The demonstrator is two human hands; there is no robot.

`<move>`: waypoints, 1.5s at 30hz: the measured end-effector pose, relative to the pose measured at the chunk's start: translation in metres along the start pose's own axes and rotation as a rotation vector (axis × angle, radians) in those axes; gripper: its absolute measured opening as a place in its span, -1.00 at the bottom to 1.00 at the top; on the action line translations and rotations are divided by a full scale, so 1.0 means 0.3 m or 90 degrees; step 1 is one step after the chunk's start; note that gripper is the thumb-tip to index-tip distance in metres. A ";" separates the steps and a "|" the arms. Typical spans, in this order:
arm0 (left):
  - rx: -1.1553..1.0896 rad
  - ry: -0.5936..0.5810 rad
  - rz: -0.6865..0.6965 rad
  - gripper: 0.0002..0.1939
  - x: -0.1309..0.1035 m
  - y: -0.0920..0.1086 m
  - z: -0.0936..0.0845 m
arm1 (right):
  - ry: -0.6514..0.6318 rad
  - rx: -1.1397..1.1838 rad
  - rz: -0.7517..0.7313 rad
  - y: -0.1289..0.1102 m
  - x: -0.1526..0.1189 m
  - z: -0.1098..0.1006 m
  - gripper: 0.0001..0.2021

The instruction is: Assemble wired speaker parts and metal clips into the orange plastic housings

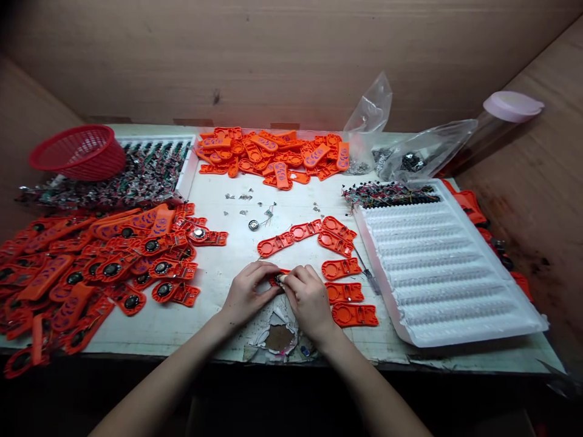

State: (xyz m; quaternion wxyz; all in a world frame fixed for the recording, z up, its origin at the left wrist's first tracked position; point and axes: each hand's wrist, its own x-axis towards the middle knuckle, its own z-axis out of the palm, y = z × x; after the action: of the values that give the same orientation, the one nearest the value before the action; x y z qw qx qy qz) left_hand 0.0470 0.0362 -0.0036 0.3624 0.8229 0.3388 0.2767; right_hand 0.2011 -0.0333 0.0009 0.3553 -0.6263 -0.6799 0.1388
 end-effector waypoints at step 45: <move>0.401 -0.011 0.132 -0.73 -0.066 0.066 0.040 | -0.023 0.229 0.144 0.065 -0.105 -0.101 -0.72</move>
State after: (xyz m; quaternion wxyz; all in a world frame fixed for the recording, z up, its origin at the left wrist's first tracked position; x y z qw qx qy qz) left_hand 0.0504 0.0063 0.0008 0.0634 0.9269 0.3193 0.1868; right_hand 0.2345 -0.0674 0.0003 0.4317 -0.6224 -0.5757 0.3080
